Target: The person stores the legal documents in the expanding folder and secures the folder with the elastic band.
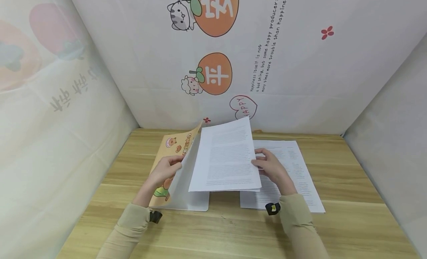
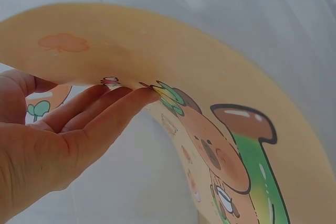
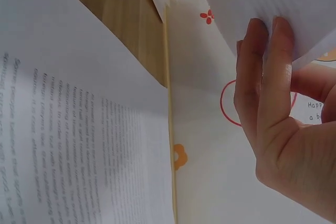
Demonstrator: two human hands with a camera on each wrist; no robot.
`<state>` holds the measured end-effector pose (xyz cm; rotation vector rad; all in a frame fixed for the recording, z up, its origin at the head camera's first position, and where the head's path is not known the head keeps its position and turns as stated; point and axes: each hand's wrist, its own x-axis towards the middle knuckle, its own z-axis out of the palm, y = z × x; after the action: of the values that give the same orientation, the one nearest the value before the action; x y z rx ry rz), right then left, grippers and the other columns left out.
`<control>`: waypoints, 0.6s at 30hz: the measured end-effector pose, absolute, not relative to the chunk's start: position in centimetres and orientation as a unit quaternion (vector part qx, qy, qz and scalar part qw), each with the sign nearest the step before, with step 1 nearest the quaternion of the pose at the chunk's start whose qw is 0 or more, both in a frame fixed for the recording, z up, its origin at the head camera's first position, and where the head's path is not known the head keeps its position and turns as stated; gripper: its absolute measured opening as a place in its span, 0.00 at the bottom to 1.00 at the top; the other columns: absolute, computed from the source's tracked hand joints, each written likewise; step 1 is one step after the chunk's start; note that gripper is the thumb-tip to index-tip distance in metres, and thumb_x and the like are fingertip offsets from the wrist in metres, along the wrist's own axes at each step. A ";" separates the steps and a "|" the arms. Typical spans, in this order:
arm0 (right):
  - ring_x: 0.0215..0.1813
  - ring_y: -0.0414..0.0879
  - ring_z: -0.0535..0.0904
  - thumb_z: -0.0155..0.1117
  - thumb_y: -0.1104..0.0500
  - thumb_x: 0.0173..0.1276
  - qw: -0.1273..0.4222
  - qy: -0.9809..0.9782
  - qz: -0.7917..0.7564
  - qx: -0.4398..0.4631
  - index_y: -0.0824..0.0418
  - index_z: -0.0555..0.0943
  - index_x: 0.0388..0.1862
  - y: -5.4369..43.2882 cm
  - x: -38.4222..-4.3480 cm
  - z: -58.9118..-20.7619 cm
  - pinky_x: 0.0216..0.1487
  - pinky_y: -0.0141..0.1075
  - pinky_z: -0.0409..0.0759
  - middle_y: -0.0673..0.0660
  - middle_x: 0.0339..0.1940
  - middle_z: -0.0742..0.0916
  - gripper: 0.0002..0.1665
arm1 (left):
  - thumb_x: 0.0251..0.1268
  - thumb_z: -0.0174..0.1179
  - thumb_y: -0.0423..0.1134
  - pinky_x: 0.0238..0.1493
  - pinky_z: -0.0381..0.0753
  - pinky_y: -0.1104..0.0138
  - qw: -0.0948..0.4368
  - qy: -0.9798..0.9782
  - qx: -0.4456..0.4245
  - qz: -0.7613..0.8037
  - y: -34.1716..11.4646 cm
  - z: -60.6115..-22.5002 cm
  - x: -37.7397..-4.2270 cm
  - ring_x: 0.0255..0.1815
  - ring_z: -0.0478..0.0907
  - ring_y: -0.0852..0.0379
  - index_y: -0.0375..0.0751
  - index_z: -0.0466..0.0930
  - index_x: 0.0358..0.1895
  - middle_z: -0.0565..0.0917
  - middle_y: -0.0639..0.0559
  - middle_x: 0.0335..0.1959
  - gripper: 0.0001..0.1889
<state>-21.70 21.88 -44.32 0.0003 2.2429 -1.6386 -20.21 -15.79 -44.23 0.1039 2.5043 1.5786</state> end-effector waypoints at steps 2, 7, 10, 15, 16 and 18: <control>0.46 0.37 0.81 0.58 0.58 0.72 0.184 0.792 -0.582 0.003 0.68 0.59 0.73 21.6 -21.7 -44.6 0.50 0.33 0.80 0.69 0.62 0.79 0.35 | 0.65 0.53 0.36 0.52 0.83 0.64 0.089 0.841 0.036 0.533 -15.7 -44.1 -20.1 0.56 0.82 0.50 0.34 0.75 0.65 0.83 0.38 0.60 0.25; 0.44 0.37 0.82 0.57 0.59 0.72 0.190 0.783 -0.592 0.002 0.68 0.59 0.73 20.9 -21.9 -45.2 0.47 0.33 0.82 0.70 0.62 0.79 0.34 | 0.65 0.53 0.36 0.57 0.82 0.57 0.093 0.840 0.034 0.533 -15.7 -44.0 -19.9 0.61 0.81 0.45 0.35 0.75 0.66 0.82 0.38 0.60 0.25; 0.44 0.37 0.83 0.57 0.60 0.72 0.192 0.778 -0.598 -0.003 0.68 0.59 0.73 20.6 -22.0 -45.5 0.46 0.33 0.82 0.71 0.62 0.79 0.34 | 0.65 0.53 0.36 0.57 0.82 0.57 0.091 0.843 0.028 0.529 -15.7 -43.9 -19.9 0.60 0.81 0.46 0.36 0.75 0.66 0.83 0.40 0.60 0.25; 0.44 0.37 0.83 0.57 0.60 0.72 0.194 0.780 -0.595 -0.010 0.68 0.58 0.73 20.2 -22.1 -45.7 0.47 0.33 0.82 0.73 0.63 0.78 0.34 | 0.65 0.53 0.37 0.55 0.83 0.59 0.084 0.847 0.026 0.524 -15.7 -43.9 -19.9 0.60 0.81 0.45 0.37 0.76 0.65 0.84 0.41 0.59 0.24; 0.44 0.37 0.83 0.57 0.60 0.72 0.194 0.781 -0.593 -0.011 0.68 0.59 0.73 20.1 -22.1 -45.7 0.48 0.33 0.82 0.73 0.63 0.78 0.34 | 0.65 0.53 0.37 0.55 0.83 0.59 0.084 0.847 0.026 0.524 -15.7 -43.9 -19.9 0.60 0.81 0.45 0.37 0.76 0.65 0.84 0.41 0.59 0.24; 0.45 0.38 0.83 0.57 0.60 0.72 0.194 0.783 -0.590 -0.012 0.68 0.59 0.73 20.0 -22.2 -45.8 0.49 0.34 0.82 0.74 0.64 0.77 0.34 | 0.64 0.53 0.37 0.53 0.83 0.61 0.084 0.847 0.026 0.524 -15.7 -43.8 -19.9 0.60 0.81 0.45 0.37 0.76 0.65 0.84 0.41 0.59 0.24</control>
<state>-22.19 19.98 -45.76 -0.0343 2.1965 -1.6559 -19.85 -15.74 -43.83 0.0772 2.5287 1.5635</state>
